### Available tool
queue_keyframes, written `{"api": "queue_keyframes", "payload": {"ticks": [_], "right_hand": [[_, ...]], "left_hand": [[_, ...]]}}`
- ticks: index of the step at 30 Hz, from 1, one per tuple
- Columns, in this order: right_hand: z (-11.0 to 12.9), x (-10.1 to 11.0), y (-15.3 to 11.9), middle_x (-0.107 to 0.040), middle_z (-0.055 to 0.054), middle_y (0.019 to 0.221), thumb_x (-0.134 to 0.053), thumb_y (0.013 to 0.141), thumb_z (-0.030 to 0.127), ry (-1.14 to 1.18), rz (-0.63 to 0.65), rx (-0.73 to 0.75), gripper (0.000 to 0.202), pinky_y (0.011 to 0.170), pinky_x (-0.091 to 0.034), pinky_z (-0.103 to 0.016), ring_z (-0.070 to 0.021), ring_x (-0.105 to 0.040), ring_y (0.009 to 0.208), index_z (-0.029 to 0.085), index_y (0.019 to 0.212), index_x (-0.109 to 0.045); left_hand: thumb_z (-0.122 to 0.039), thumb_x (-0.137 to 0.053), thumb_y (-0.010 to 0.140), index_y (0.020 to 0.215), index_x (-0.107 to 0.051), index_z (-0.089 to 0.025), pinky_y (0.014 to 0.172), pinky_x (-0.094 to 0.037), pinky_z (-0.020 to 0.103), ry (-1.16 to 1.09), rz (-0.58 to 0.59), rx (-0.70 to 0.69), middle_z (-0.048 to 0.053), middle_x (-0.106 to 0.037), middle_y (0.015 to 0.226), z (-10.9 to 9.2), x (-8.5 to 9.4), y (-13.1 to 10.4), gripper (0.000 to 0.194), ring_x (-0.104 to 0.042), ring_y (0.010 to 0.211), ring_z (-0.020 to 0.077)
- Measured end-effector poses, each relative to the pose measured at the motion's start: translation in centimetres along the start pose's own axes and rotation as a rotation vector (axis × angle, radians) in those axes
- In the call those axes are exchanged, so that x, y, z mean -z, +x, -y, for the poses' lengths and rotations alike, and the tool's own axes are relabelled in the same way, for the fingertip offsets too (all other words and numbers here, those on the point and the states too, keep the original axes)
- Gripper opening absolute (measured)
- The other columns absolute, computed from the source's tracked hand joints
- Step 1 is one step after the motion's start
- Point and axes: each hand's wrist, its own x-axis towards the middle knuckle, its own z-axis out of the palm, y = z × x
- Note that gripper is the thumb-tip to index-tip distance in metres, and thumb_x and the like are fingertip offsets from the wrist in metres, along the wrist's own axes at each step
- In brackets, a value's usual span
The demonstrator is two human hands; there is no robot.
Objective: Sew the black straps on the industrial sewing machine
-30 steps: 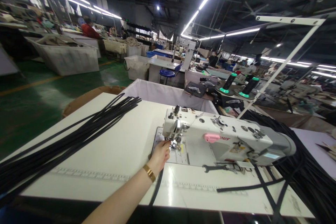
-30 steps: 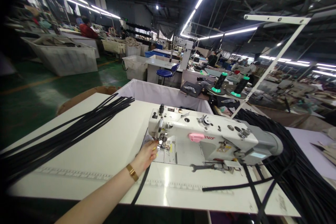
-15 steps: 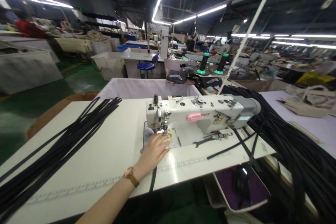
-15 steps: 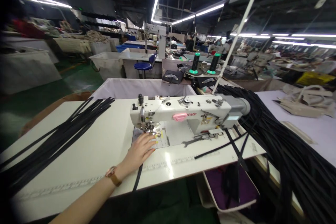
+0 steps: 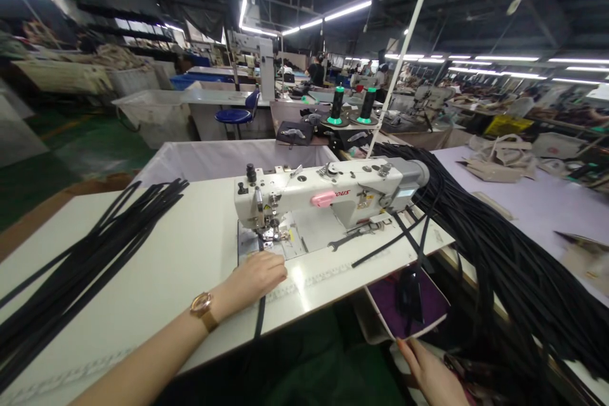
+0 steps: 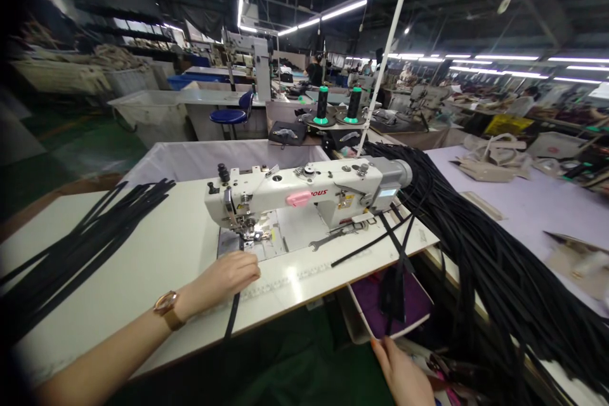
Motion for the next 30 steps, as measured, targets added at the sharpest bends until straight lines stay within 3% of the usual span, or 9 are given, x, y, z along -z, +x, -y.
{"api": "queue_keyframes", "payload": {"ticks": [3,6,10,15,22,24,26,28,30], "right_hand": [[8.9,0.6,1.2,-0.071,-0.003,0.081,-0.036,0.094,0.048,0.045,0.066,0.292,0.033,0.070,-0.045,-0.031,-0.0232,-0.067,0.079,0.027,0.084,-0.060],[16.5,0.3,2.3,-0.067,0.001,0.077,-0.048,0.093,0.040,0.049,0.088,0.533,0.022,0.066,-0.040,-0.026,-0.0174,-0.062,0.073,0.024,0.082,-0.060],[22.0,-1.1,3.2,-0.062,0.002,0.069,-0.059,0.087,0.037,-0.003,0.115,0.625,0.020,0.058,-0.032,-0.023,-0.0140,-0.056,0.065,0.021,0.075,-0.058],[24.1,-2.4,3.6,-0.061,0.003,0.064,-0.061,0.086,0.038,-0.013,0.126,0.665,0.024,0.055,-0.028,-0.022,-0.0117,-0.053,0.060,0.021,0.071,-0.059],[22.8,-3.4,5.9,-0.061,0.002,0.064,-0.049,0.093,0.043,0.103,0.026,0.647,0.033,0.057,-0.033,-0.024,-0.0139,-0.055,0.061,0.021,0.072,-0.060],[22.3,-4.1,7.3,-0.064,0.000,0.069,-0.044,0.095,0.045,0.131,-0.046,0.595,0.033,0.058,-0.036,-0.024,-0.0156,-0.058,0.064,0.021,0.080,-0.062],[22.0,-4.9,8.3,-0.066,-0.001,0.073,-0.041,0.096,0.046,0.076,-0.132,0.562,0.033,0.060,-0.037,-0.025,-0.0173,-0.061,0.068,0.021,0.091,-0.063],[22.0,-5.8,8.9,-0.069,-0.002,0.078,-0.039,0.097,0.047,-0.025,-0.172,0.576,0.035,0.063,-0.038,-0.026,-0.0187,-0.063,0.072,0.021,0.098,-0.063],[22.1,-6.6,9.0,-0.070,-0.004,0.082,-0.037,0.097,0.047,-0.119,-0.175,0.622,0.037,0.064,-0.038,-0.027,-0.0201,-0.065,0.076,0.021,0.100,-0.063]], "left_hand": [[-0.018,-0.037,0.101,0.086,-0.059,-0.018,0.069,-0.036,0.031,0.008,0.004,0.011,0.004,-0.058,0.080,-0.8,0.3,0.2,0.026,-0.051,0.074,0.0180],[-0.018,-0.038,0.100,0.085,-0.059,-0.019,0.069,-0.035,0.031,-0.030,-0.022,0.015,0.004,-0.058,0.080,-1.2,0.5,0.2,0.026,-0.051,0.074,0.0176],[-0.022,-0.040,0.100,0.084,-0.060,-0.019,0.067,-0.035,0.031,-0.035,-0.039,0.035,0.004,-0.057,0.079,-1.4,0.9,0.1,0.025,-0.050,0.073,0.0180],[-0.024,-0.041,0.100,0.086,-0.062,-0.020,0.068,-0.036,0.031,-0.077,-0.042,0.074,0.004,-0.059,0.081,-1.3,0.8,-0.1,0.025,-0.052,0.076,0.0187],[-0.027,-0.046,0.097,0.087,-0.065,-0.020,0.069,-0.041,0.030,-0.421,-0.190,0.266,0.006,-0.059,0.081,-0.8,0.4,-1.4,0.023,-0.055,0.077,0.0189],[-0.030,-0.051,0.094,0.084,-0.066,-0.020,0.070,-0.042,0.030,-0.566,-0.317,0.415,0.005,-0.059,0.081,-0.5,-0.4,-2.2,0.020,-0.055,0.077,0.0187],[-0.036,-0.060,0.088,0.081,-0.067,-0.020,0.069,-0.044,0.029,-0.772,-0.521,0.646,0.005,-0.060,0.081,0.1,-1.4,-2.9,0.019,-0.056,0.076,0.0184],[-0.043,-0.068,0.080,0.081,-0.066,-0.019,0.063,-0.044,0.027,-1.017,-0.761,0.918,0.004,-0.060,0.080,0.9,-2.6,-3.5,0.024,-0.056,0.072,0.0170],[-0.048,-0.072,0.073,0.084,-0.065,-0.017,0.056,-0.043,0.023,-1.189,-0.923,1.100,0.002,-0.059,0.077,2.1,-3.6,-3.9,0.033,-0.055,0.065,0.0138]]}}
